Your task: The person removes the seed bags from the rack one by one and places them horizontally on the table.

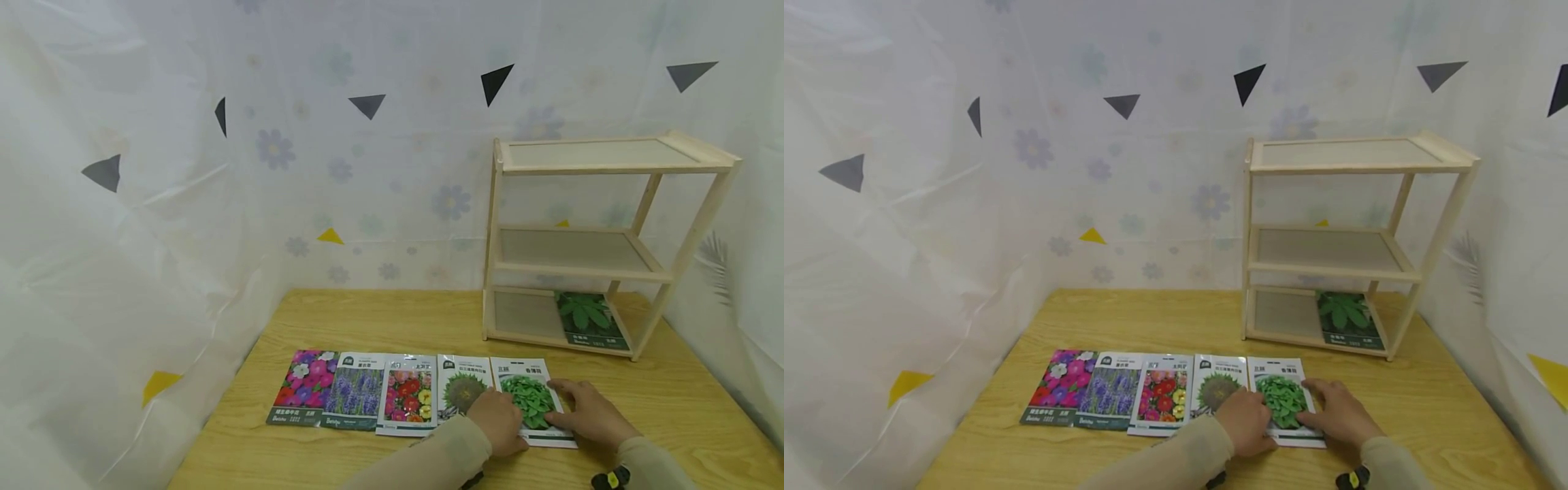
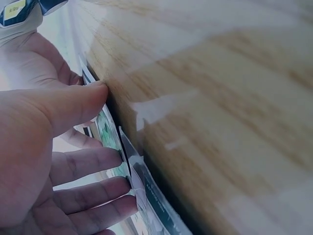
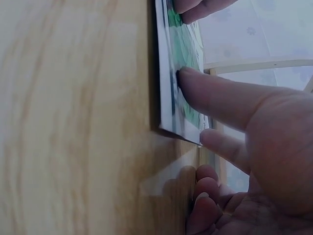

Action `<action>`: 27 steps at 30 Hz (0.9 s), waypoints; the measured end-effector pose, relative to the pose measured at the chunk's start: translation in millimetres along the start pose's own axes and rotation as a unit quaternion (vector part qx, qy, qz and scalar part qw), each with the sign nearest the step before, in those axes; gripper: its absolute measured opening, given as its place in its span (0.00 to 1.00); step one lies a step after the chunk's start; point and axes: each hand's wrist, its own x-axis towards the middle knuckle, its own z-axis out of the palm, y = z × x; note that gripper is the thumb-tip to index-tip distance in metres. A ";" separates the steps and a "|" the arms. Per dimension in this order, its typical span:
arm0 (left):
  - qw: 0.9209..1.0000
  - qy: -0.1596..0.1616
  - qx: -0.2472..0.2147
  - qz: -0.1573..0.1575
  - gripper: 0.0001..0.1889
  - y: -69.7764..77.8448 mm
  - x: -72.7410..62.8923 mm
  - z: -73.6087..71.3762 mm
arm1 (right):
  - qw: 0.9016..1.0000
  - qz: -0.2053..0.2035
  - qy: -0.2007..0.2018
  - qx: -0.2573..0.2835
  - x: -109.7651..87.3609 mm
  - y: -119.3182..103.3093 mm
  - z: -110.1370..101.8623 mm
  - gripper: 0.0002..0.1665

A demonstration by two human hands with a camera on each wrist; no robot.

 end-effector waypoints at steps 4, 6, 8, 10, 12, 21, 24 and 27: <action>1.000 -0.003 0.006 0.001 0.19 -0.3 0.4 0.5 | 1.000 0.002 -0.001 -0.001 0.9 0.0 0.6 0.48; 1.000 -0.003 0.008 0.001 0.19 -0.9 0.6 1.1 | 1.000 0.003 -0.001 -0.002 1.2 -0.2 0.7 0.47; 1.000 0.000 0.011 0.002 0.19 -1.5 0.2 1.2 | 1.000 0.003 0.000 -0.003 1.2 -0.4 0.7 0.47; 1.000 0.004 0.012 0.003 0.19 -1.9 -0.8 0.2 | 1.000 0.002 0.001 -0.004 1.2 -0.7 0.6 0.47; 1.000 0.010 0.015 0.004 0.19 -2.2 -1.7 -0.6 | 1.000 0.001 0.002 -0.006 1.3 -0.8 0.5 0.47; 0.999 0.029 0.015 0.005 0.20 -3.1 -2.0 1.6 | 1.000 -0.002 0.002 -0.005 1.6 0.1 0.7 0.46; 0.999 0.038 0.000 0.004 0.22 -3.3 -2.3 2.9 | 1.000 -0.016 -0.006 0.023 0.2 1.4 -0.3 0.45; 0.999 0.038 -0.023 0.000 0.25 -2.9 -3.3 0.1 | 0.997 -0.025 -0.020 0.064 -1.1 3.7 -2.4 0.44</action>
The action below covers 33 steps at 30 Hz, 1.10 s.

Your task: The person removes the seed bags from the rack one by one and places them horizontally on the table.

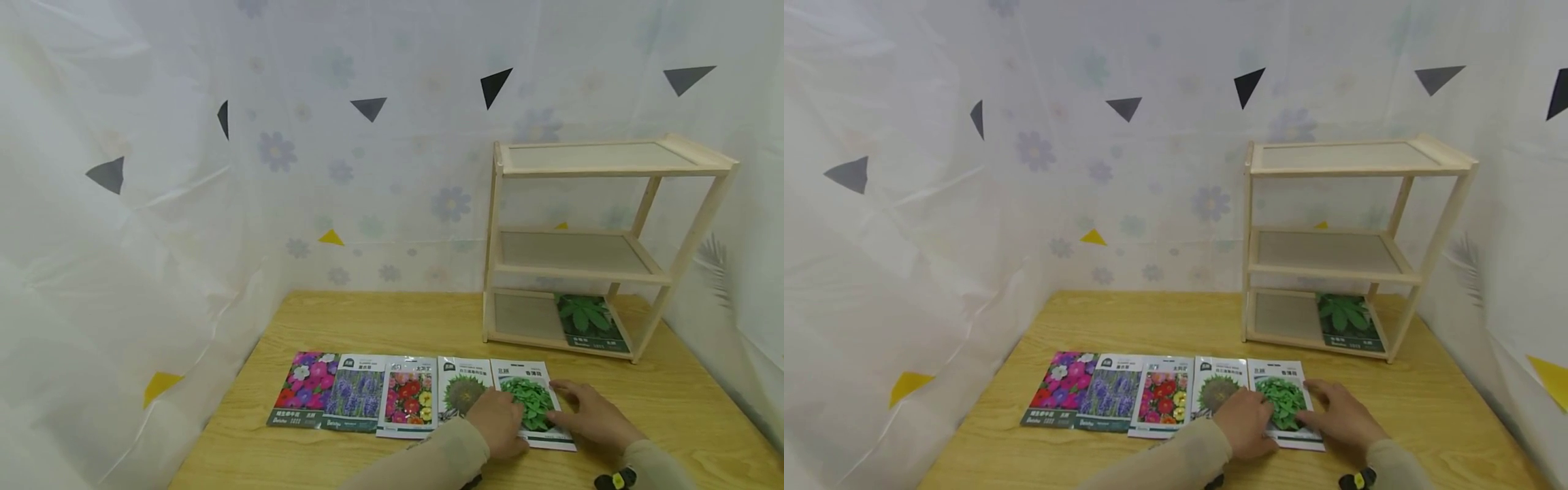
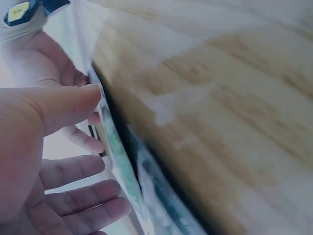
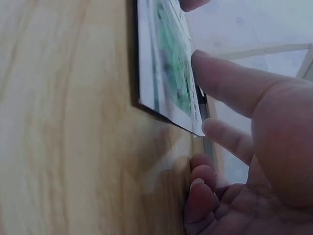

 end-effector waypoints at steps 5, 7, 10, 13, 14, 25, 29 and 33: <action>1.000 0.013 -0.010 0.000 0.25 2.8 -0.5 -10.1 | 0.999 0.014 -0.010 0.030 -0.5 2.8 -5.0 0.43; 1.000 0.020 -0.006 0.002 0.25 3.9 -0.2 -13.9 | 0.999 0.029 -0.010 0.035 -0.2 3.5 -8.5 0.42; 1.000 0.030 0.005 0.006 0.24 4.8 -0.4 -17.7 | 0.998 0.046 0.001 0.033 0.0 3.4 -16.8 0.40; 0.999 0.049 0.015 0.009 0.22 4.2 -0.4 -20.0 | 0.999 0.042 0.026 0.015 0.7 3.0 -27.7 0.38; 0.998 0.058 0.014 0.011 0.21 3.9 -0.2 -21.2 | 0.999 0.038 0.037 0.005 1.3 2.9 -31.7 0.39; 0.996 0.080 -0.024 0.011 0.28 14.3 35.0 -48.8 | 0.982 -0.009 0.142 -0.120 19.0 8.2 -60.0 0.45; 0.997 0.043 -0.057 -0.006 0.28 23.4 53.9 -55.3 | 0.976 -0.009 0.163 -0.143 26.1 17.9 -64.8 0.43; 0.998 0.026 -0.055 -0.026 0.27 25.8 72.0 -59.9 | 0.972 -0.004 0.173 -0.158 34.4 27.7 -72.2 0.45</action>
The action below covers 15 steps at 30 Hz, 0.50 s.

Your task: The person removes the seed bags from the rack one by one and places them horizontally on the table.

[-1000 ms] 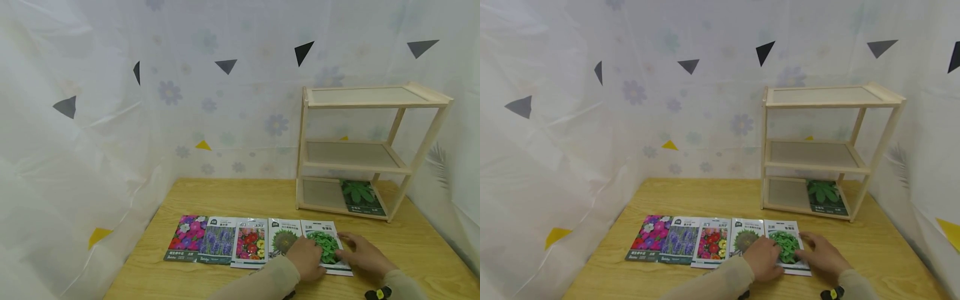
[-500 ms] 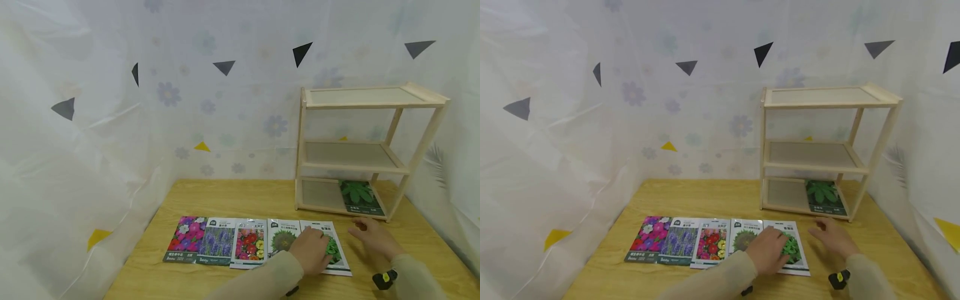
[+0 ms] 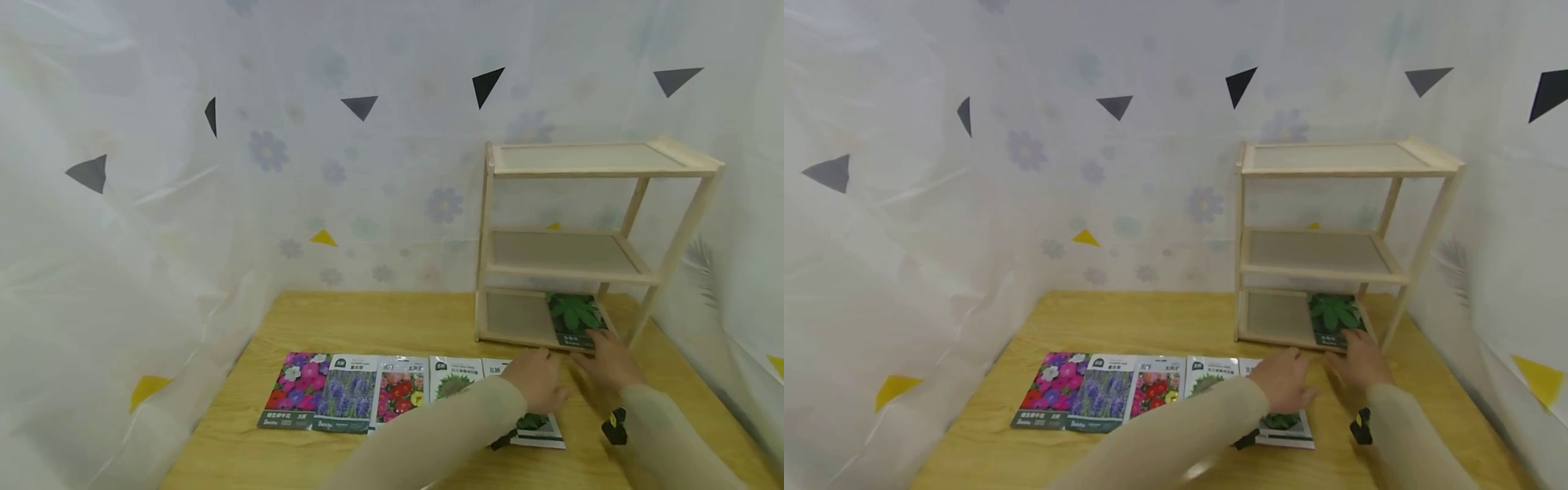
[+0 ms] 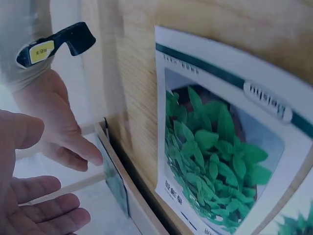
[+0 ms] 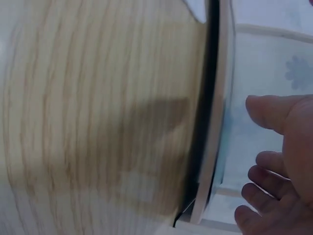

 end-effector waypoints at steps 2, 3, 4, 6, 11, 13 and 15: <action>1.000 -0.005 0.007 -0.005 0.27 -0.4 7.2 0.5 | 1.000 -0.001 0.005 -0.008 3.2 7.2 2.7 0.46; 1.000 -0.011 0.007 -0.008 0.28 -1.1 10.7 0.6 | 1.000 -0.001 0.006 -0.013 4.8 10.8 4.4 0.47; 1.000 -0.015 0.008 -0.011 0.28 -2.0 13.8 0.8 | 1.000 -0.001 0.008 -0.019 6.1 14.3 6.3 0.48; 1.000 -0.022 0.010 -0.016 0.28 -3.4 18.9 1.4 | 1.000 0.001 0.004 -0.026 8.0 20.1 9.3 0.49; 0.999 -0.025 0.000 -0.029 0.28 -3.9 27.0 4.0 | 0.999 0.000 -0.005 -0.037 11.1 27.8 13.8 0.55; 0.999 -0.025 -0.001 -0.031 0.30 -2.3 29.9 6.2 | 0.999 -0.006 -0.005 -0.040 12.9 28.2 14.1 0.55; 0.999 -0.028 0.003 -0.031 0.31 -0.5 32.9 9.2 | 0.999 -0.012 -0.002 -0.048 14.6 27.8 14.3 0.56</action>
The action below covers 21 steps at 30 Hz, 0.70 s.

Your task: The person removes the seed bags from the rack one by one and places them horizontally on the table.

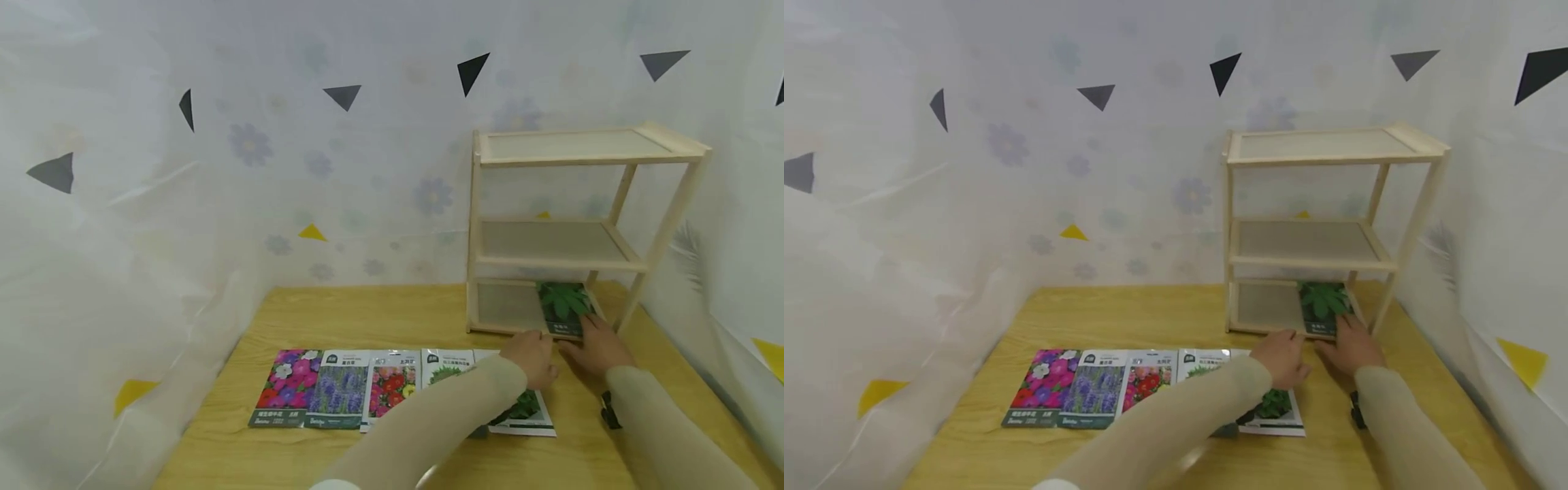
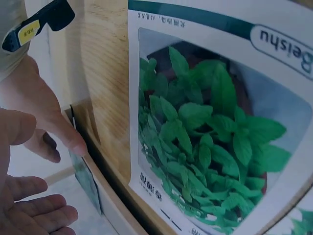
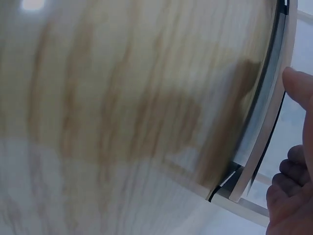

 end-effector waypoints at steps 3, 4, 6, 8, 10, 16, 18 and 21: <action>1.000 -0.004 0.019 0.001 0.31 1.0 4.8 3.3 | 1.000 -0.010 0.007 -0.009 3.9 -0.7 1.3 0.55; 1.000 -0.006 0.028 0.002 0.32 1.0 6.3 4.5 | 1.000 -0.012 0.011 -0.013 4.5 -0.3 2.2 0.55; 0.999 -0.013 0.037 0.002 0.32 0.7 9.6 6.7 | 1.000 -0.016 0.019 -0.018 4.9 1.0 4.0 0.54; 0.999 -0.020 0.044 -0.002 0.32 -0.5 13.0 9.0 | 0.999 -0.021 0.027 -0.024 4.5 2.8 5.4 0.53; 0.999 -0.024 0.047 -0.007 0.33 -2.1 16.8 11.7 | 0.999 -0.021 0.032 -0.026 3.9 4.6 6.2 0.51; 0.999 -0.038 0.029 -0.023 0.36 -7.3 28.5 19.1 | 0.999 -0.011 0.038 -0.033 1.6 8.4 3.6 0.48; 0.998 -0.048 0.023 -0.024 0.37 -8.6 31.2 20.4 | 0.999 -0.010 0.036 -0.035 1.3 8.2 1.8 0.47; 0.998 -0.059 0.011 -0.024 0.37 -10.4 33.5 21.4 | 0.999 -0.004 0.026 -0.039 1.1 7.8 0.3 0.45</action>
